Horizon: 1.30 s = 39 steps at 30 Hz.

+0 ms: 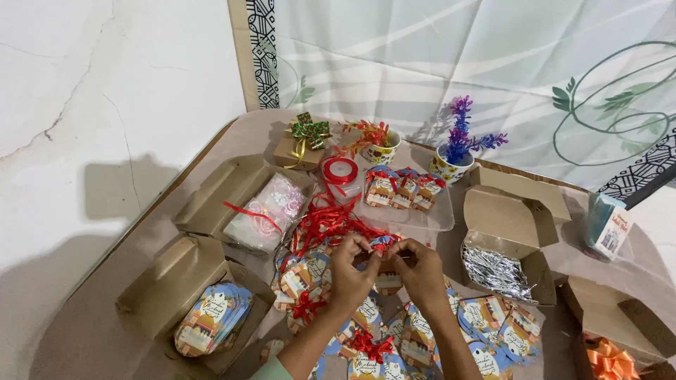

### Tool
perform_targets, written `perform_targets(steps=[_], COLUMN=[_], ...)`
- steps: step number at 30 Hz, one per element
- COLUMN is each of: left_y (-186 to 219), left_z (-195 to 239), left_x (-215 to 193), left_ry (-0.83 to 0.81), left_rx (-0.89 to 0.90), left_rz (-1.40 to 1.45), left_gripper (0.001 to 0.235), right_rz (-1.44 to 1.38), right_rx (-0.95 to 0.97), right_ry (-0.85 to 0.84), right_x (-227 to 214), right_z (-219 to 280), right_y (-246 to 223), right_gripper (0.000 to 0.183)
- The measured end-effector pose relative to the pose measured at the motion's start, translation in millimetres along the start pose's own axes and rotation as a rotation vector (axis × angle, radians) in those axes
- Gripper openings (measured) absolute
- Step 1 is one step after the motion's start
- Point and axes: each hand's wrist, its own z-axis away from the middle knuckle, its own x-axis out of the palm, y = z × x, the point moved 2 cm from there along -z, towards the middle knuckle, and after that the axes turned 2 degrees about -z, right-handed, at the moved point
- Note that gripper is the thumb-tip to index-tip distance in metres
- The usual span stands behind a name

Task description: Tying red ribbons onto small decorative tags at a craft table

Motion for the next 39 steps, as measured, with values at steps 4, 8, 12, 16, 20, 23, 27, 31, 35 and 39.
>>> perform_targets(steps=[4,8,12,16,20,23,27,31,35,39], left_y=[15,18,16,14,12,13,15,15,13,6], left_z=[-1,-1,0,0,0,0,-1,-1,0,-1], left_x=[-3,-3,-3,-3,-3,-3,-4,-5,-5,-4], left_ry=[-0.072,-0.120,-0.117,-0.084,-0.059,-0.049,-0.043,-0.022,-0.027,-0.006], left_rx=[0.058,0.055,0.013,0.053,-0.036,-0.077,-0.045,-0.075,-0.099,-0.094], left_rz=[-0.024,-0.056,-0.065,-0.062,-0.024,-0.020,-0.011,-0.009,0.039,0.023], left_gripper=[0.011,0.018,0.020,0.019,0.018,0.020,0.018,0.019,0.027,0.035], right_rz=[0.032,-0.002,0.054,0.065,0.054,0.071,0.068,0.027,0.087,0.070], right_rx=[-0.006,-0.002,-0.040,0.017,0.012,-0.023,-0.035,-0.032,-0.037,-0.076], right_ry=[0.012,-0.006,-0.007,-0.004,-0.024,-0.027,-0.041,-0.033,-0.028,-0.052], right_x=[-1,0,0,0,2,3,4,4,4,5], right_z=[-2,-1,-3,0,-1,0,1,0,-2,-1], right_y=[6,4,9,0,2,1,1,3,8,7], right_gripper=[0.016,0.015,0.015,0.011,0.011,0.012,0.009,0.010,0.009,0.008])
